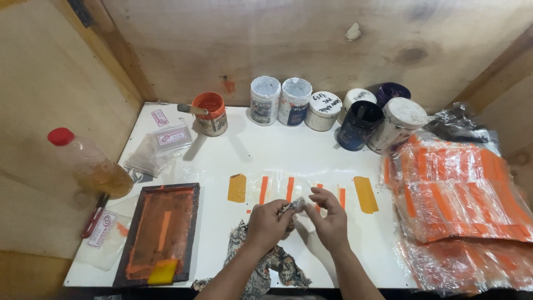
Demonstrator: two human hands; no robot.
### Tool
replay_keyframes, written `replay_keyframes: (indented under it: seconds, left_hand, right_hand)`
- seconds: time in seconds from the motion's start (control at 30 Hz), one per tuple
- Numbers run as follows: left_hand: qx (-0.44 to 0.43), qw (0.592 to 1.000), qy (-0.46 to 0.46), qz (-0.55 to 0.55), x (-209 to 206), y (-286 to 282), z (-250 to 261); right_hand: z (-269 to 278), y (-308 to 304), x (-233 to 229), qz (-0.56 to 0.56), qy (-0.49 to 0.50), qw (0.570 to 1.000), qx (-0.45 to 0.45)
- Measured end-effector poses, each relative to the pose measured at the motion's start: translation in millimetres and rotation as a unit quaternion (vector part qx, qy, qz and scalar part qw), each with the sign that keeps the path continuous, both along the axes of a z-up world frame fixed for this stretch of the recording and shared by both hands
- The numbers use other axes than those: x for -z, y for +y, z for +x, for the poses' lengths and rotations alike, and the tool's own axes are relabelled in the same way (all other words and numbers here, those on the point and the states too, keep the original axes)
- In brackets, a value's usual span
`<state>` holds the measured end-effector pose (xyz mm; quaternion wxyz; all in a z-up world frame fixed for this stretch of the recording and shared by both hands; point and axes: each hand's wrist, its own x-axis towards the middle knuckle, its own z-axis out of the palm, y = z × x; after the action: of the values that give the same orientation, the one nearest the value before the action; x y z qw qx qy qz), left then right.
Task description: The person wipes a white table surface with a patterned cloth, removing orange residue from several small rectangular items. They then pick up a rectangular tray containing orange paste and move it to the side of the workspace.
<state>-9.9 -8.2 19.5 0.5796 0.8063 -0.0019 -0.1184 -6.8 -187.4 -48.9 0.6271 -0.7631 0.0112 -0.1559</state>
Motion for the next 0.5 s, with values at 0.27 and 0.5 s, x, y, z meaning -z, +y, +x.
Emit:
replay_keyframes:
  seconds: [0.27,0.5]
  left_hand:
    - [0.030,0.998,-0.030,-0.041,21.5,1.8,5.9]
    - [-0.064,0.987,0.108,-0.105,-7.3,-7.0,-5.0]
  right_hand:
    - [2.3,-2.3,20.1,-0.101,-0.106,0.984,-0.097]
    - [-1.3,11.6,9.1,-0.288,-0.314,0.904,-0.035]
